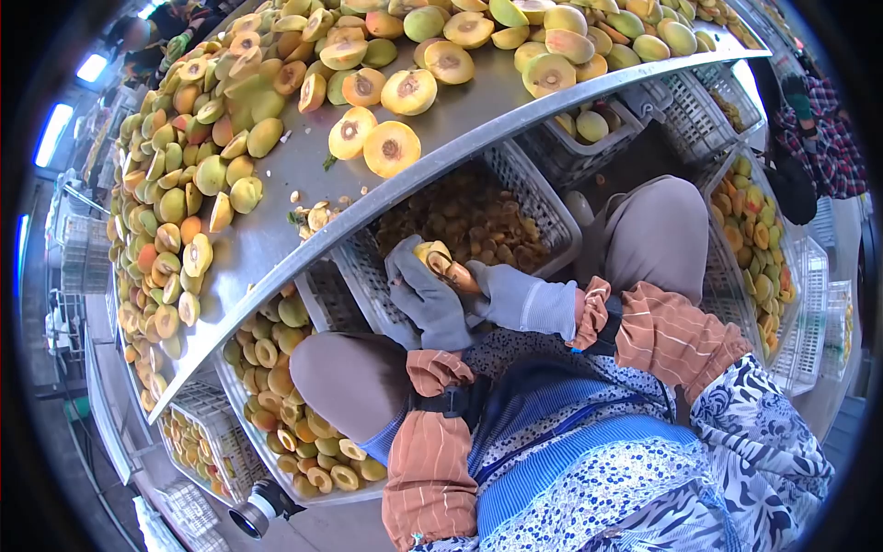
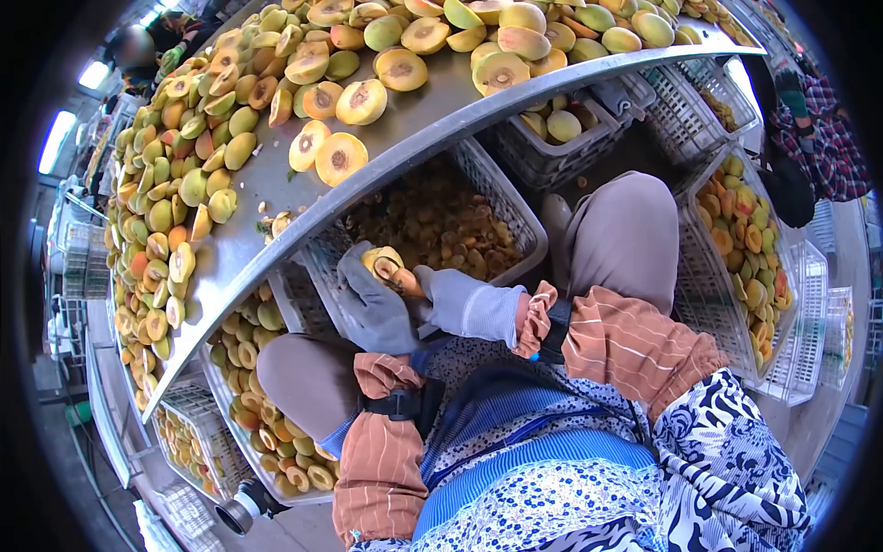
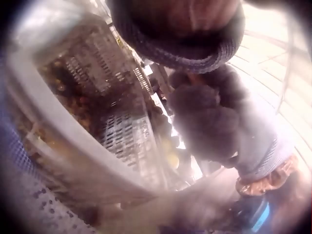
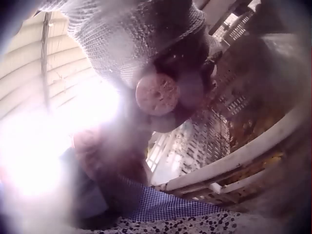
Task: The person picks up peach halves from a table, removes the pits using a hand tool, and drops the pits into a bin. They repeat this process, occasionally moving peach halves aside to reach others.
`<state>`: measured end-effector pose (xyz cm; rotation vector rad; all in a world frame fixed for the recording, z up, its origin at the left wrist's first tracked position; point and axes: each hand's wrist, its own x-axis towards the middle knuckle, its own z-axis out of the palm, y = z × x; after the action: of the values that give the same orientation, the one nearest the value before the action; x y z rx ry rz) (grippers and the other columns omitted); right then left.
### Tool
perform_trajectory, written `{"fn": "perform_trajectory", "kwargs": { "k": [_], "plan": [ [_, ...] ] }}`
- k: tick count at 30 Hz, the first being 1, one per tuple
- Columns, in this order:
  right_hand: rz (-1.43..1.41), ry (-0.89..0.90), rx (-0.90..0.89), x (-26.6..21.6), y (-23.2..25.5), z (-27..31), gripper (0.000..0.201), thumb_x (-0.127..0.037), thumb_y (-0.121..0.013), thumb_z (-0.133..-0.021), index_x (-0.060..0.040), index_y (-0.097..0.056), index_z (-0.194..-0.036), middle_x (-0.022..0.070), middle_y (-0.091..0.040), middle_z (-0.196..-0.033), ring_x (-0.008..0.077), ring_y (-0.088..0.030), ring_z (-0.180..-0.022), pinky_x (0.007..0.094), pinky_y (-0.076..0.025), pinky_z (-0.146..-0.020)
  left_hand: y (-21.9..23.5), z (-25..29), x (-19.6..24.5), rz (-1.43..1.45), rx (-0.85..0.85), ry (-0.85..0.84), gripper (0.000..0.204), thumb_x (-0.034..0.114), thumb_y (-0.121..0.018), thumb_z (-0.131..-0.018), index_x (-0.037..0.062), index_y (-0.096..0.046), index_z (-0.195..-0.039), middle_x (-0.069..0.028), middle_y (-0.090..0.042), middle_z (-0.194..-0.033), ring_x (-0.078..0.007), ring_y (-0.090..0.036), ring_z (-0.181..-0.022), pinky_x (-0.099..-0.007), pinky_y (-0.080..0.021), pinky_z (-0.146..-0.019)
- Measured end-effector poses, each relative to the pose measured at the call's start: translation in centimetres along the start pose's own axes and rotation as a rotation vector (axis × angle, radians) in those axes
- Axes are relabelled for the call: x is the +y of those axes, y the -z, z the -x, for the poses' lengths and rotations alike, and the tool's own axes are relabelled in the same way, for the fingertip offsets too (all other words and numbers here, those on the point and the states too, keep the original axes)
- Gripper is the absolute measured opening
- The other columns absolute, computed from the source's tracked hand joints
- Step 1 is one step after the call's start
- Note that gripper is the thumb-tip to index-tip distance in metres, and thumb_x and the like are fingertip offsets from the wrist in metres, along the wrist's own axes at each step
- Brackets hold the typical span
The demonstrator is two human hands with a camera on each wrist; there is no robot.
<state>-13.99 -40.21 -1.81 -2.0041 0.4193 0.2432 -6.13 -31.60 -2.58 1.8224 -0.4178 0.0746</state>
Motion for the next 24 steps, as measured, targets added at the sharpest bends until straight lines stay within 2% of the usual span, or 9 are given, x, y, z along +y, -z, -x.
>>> {"fn": "perform_trajectory", "kwargs": {
  "k": [3,6,10,13,16,19,21,22,24],
  "plan": [
    [-0.067,0.001,0.001,0.5,-0.9,0.0,0.036,-0.023,-0.052,-0.077,0.0022,-0.042,-0.1,0.0245,-0.056,-0.084,0.0378,-0.054,-0.083,0.038,-0.044,-0.07,-0.1,-0.3,-0.2,0.091,-0.045,0.154,0.031,0.02,-0.032,-0.09,-0.0011,-0.055,-0.088,-0.0122,-0.055,-0.087,-0.0228,-0.053,-0.08,-0.0304,-0.042,-0.074],
    [-0.125,0.016,0.021,0.5,-0.9,0.1,0.036,-0.023,-0.052,-0.077,0.0022,-0.042,-0.1,0.0246,-0.056,-0.085,0.0374,-0.055,-0.084,0.0379,-0.044,-0.071,-0.2,-0.2,-0.9,0.074,-0.029,0.001,0.031,0.02,-0.033,-0.089,-0.0019,-0.055,-0.086,-0.0128,-0.055,-0.085,-0.0239,-0.053,-0.078,-0.031,-0.042,-0.072],
    [-0.074,0.036,0.058,0.7,-1.4,0.0,0.036,-0.024,-0.05,-0.077,0.0018,-0.042,-0.101,0.0243,-0.056,-0.085,0.0375,-0.055,-0.084,0.0382,-0.044,-0.071,-0.4,-0.3,-0.7,0.046,-0.039,0.02,0.032,0.02,-0.033,-0.089,-0.0023,-0.055,-0.085,-0.0131,-0.056,-0.085,-0.0242,-0.053,-0.077,-0.0314,-0.042,-0.072],
    [-0.023,0.034,0.041,0.7,-1.2,0.0,0.035,-0.024,-0.05,-0.077,0.0015,-0.042,-0.101,0.0238,-0.057,-0.084,0.0377,-0.055,-0.083,0.0385,-0.044,-0.071,-0.2,-0.3,-0.7,0.252,-0.044,0.298,0.032,0.019,-0.032,-0.089,-0.0027,-0.054,-0.085,-0.0142,-0.056,-0.086,-0.0254,-0.053,-0.077,-0.0323,-0.043,-0.071],
    [0.039,0.005,0.046,0.7,-1.4,0.1,0.033,-0.023,-0.05,-0.078,0.0014,-0.043,-0.099,0.0234,-0.057,-0.083,0.0376,-0.056,-0.082,0.0389,-0.044,-0.07,-0.3,-0.3,-1.6,-0.008,-0.041,-0.069,0.032,0.021,-0.033,-0.09,-0.0021,-0.055,-0.086,-0.0129,-0.056,-0.087,-0.0228,-0.053,-0.077,-0.0308,-0.043,-0.07],
    [-0.211,-0.013,-0.004,0.4,-1.2,0.4,0.033,-0.022,-0.05,-0.077,0.0015,-0.042,-0.1,0.0235,-0.057,-0.083,0.0375,-0.056,-0.082,0.0393,-0.044,-0.071,-0.3,-0.4,-1.7,-0.045,-0.056,-0.088,0.034,0.024,-0.035,-0.09,-0.0025,-0.056,-0.085,-0.0107,-0.056,-0.085,-0.0184,-0.053,-0.076,-0.0283,-0.043,-0.069],
    [-0.038,-0.055,-0.008,-0.1,-0.7,0.4,0.033,-0.021,-0.051,-0.077,0.0016,-0.042,-0.099,0.0235,-0.057,-0.083,0.0376,-0.056,-0.081,0.0393,-0.044,-0.07,-0.6,-0.4,-1.3,0.282,-0.05,0.291,0.036,0.026,-0.037,-0.09,-0.0033,-0.056,-0.084,-0.0091,-0.057,-0.083,-0.0155,-0.053,-0.074,-0.0264,-0.043,-0.068],
    [0.133,-0.097,-0.01,-0.3,-0.7,0.4,0.032,-0.021,-0.052,-0.077,0.0017,-0.043,-0.099,0.0235,-0.057,-0.083,0.0377,-0.056,-0.081,0.0392,-0.045,-0.07,-0.5,-0.3,-1.5,0.28,-0.052,0.293,0.036,0.026,-0.037,-0.09,-0.0033,-0.056,-0.084,-0.0091,-0.057,-0.083,-0.0155,-0.053,-0.074,-0.0264,-0.043,-0.068],
    [0.032,-0.072,0.005,0.0,-1.0,0.3,0.032,-0.021,-0.052,-0.077,0.0019,-0.043,-0.097,0.0234,-0.057,-0.083,0.0379,-0.056,-0.08,0.0393,-0.045,-0.069,-0.5,-0.4,-1.8,0.283,-0.065,0.2,0.038,0.028,-0.037,-0.09,-0.0038,-0.057,-0.083,-0.0095,-0.058,-0.081,-0.0158,-0.054,-0.073,-0.0261,-0.043,-0.067]
  ]
}}
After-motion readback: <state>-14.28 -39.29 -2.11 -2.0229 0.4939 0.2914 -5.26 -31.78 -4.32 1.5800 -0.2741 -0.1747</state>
